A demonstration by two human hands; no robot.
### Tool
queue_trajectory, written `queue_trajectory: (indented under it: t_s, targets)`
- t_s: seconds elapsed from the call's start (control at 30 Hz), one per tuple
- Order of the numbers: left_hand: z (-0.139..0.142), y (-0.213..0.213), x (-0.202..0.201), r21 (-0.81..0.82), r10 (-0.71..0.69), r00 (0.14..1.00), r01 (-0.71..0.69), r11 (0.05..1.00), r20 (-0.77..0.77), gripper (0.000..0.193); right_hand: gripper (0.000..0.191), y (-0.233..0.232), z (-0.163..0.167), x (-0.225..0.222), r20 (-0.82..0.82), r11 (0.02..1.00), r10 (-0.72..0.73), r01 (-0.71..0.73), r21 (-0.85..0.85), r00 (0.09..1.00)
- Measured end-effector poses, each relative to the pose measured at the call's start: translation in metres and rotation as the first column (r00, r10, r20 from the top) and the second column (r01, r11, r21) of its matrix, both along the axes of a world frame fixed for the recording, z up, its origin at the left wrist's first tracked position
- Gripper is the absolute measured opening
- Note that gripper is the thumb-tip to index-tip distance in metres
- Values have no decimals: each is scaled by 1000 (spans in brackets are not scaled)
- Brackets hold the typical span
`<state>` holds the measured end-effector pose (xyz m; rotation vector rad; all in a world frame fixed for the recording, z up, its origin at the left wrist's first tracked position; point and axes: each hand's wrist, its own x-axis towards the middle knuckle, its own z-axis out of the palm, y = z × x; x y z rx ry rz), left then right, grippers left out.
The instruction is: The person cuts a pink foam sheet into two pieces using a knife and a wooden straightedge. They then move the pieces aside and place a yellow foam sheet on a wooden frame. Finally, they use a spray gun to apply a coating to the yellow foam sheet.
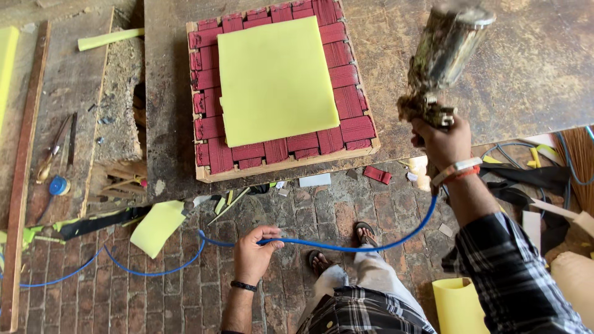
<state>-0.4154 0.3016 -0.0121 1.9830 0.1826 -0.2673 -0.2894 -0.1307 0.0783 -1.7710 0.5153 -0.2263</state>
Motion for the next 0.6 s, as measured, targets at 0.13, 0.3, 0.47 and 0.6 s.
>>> queue_trajectory:
  t_s: [0.13,0.3,0.47,0.6]
  targets:
    - [6,-31,0,64,-7,999,4,998,48,27,18,-20,-12,-5,44,996,63,-65,56,997]
    - [19,-63,1,168,15,998,-24,985,54,28,29,-43,-19,8,92,986,83,-95,135,992]
    - [19,-86,-10,210,-2,1000,-2,978,16,30,57,-55,-22,-12,-91,981,183,-176,79,979]
    - [13,-95,-20,211,44,999,-48,976,22,30,50,-56,-22,-9,-93,978,206,-208,-20,974]
